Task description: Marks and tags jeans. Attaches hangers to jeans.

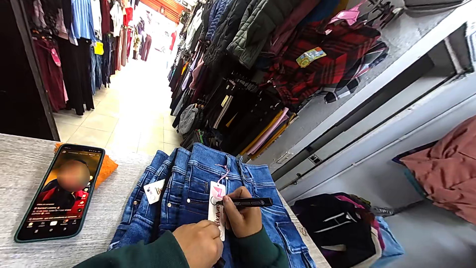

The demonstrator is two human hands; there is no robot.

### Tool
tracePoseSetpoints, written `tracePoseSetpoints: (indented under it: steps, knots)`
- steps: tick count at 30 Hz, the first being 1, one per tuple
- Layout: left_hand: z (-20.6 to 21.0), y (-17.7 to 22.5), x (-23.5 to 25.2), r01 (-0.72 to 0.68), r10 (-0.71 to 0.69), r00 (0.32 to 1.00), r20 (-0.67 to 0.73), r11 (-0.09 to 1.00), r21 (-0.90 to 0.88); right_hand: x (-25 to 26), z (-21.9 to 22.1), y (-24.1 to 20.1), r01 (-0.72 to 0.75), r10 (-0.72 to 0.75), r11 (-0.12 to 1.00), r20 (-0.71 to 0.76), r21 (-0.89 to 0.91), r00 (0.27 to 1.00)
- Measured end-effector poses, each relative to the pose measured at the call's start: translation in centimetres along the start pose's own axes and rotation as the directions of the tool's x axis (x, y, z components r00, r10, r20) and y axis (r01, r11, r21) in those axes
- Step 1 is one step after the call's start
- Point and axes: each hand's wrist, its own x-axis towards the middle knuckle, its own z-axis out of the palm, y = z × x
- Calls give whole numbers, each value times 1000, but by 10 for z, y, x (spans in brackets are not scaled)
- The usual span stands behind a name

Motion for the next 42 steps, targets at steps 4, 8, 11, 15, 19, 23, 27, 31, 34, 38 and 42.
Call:
tracePoseSetpoints:
  steps: [4,8,11,15,19,23,27,31,34,38,42]
  knots:
    - [-2,0,0,1,-1,1000,12,1000,-6,1,1,-1,11,-11,1000,9,10,1000]
    - [-2,0,0,5,-4,1000,12,1000,-13,2,2,-1,14,-17,997,27,80,999]
    - [-2,0,0,-4,4,1000,12,1000,-2,3,2,-2,33,-38,995,48,99,998]
    - [0,-1,1,-12,12,1000,1,1000,5,3,4,-1,80,-87,992,77,93,993]
    - [-1,-1,1,-5,5,1000,10,1000,-2,2,4,-2,76,-85,993,104,85,991]
    - [-3,0,1,-2,3,1000,24,1000,-15,2,3,-2,95,-105,993,130,75,986]
    - [-3,-1,1,-6,7,1000,13,999,-32,2,1,-1,89,-98,988,68,123,993]
    - [-14,1,6,189,-188,982,32,943,-274,5,-11,-9,7,47,853,-90,521,995]
    - [-25,3,12,368,-365,927,84,850,-377,0,-18,-15,57,-119,740,47,671,992]
    - [-36,6,16,501,-466,865,184,787,-361,-10,-14,-37,89,-253,770,175,631,952]
    - [-34,5,13,443,-423,896,138,817,-370,-20,-3,-49,232,-309,902,169,365,936]
